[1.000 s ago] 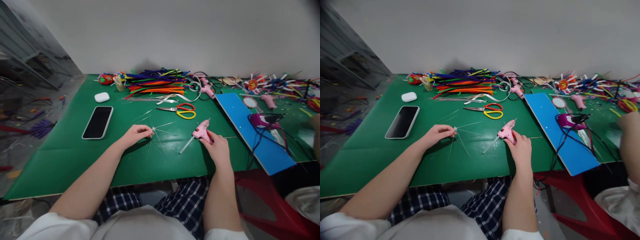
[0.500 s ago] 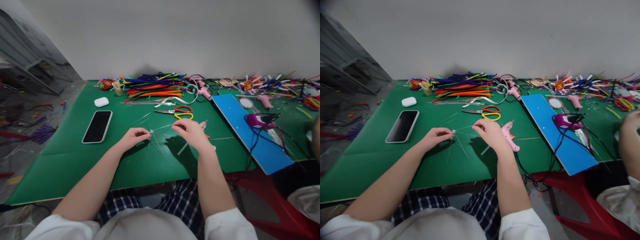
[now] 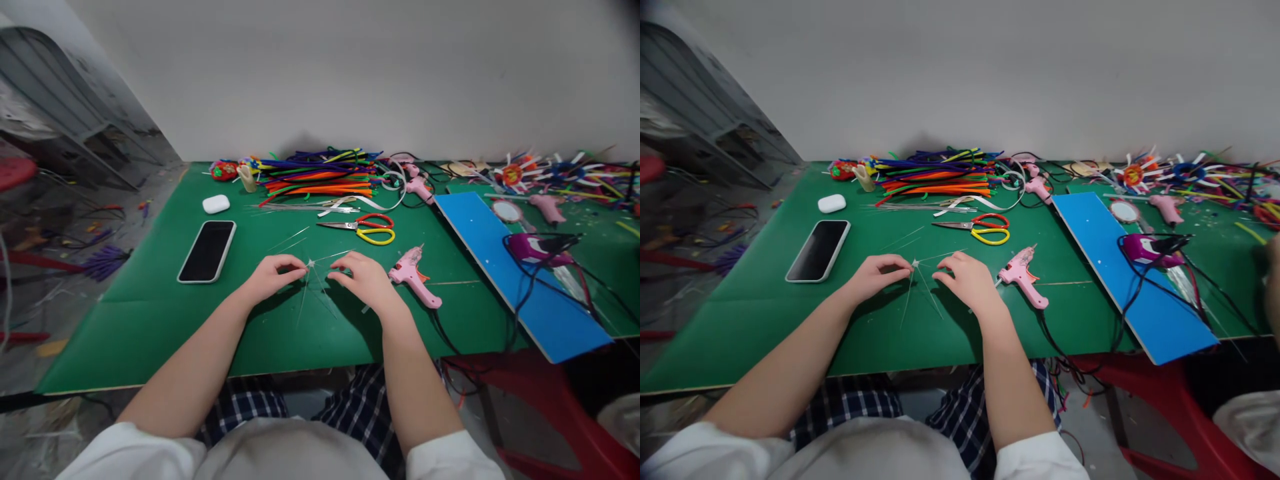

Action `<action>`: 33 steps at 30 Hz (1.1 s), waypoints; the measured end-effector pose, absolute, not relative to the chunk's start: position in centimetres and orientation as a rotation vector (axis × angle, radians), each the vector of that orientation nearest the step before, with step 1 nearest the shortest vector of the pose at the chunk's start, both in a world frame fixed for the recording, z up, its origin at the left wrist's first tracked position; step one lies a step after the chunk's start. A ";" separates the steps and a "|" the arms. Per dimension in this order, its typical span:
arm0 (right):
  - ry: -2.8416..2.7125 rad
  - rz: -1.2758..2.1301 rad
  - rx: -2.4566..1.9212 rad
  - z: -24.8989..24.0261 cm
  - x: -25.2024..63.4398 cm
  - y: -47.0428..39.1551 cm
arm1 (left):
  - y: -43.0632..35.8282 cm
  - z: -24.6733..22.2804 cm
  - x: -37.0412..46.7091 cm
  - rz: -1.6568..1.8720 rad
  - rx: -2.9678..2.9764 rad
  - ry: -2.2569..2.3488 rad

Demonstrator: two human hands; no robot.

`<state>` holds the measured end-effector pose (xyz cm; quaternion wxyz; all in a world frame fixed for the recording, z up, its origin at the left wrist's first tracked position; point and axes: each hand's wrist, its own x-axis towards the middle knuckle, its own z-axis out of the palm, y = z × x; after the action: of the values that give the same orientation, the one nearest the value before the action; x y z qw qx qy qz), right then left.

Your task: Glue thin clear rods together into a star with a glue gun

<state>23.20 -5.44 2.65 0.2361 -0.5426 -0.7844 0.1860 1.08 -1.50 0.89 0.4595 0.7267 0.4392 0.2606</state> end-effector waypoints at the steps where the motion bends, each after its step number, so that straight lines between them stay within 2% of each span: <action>1: -2.144 0.509 -1.487 2.6 23.2 -5.4 | -1.5 0.9 1.1 0.649 1.810 1.079; 33: -2.031 0.492 -1.497 1.8 23.1 -5.2 | -1.1 1.9 0.2 0.699 1.949 1.188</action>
<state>23.12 -5.20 1.76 0.2816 -0.5589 -0.7580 0.1838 0.16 -1.11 1.87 0.3684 0.7591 0.4626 0.2722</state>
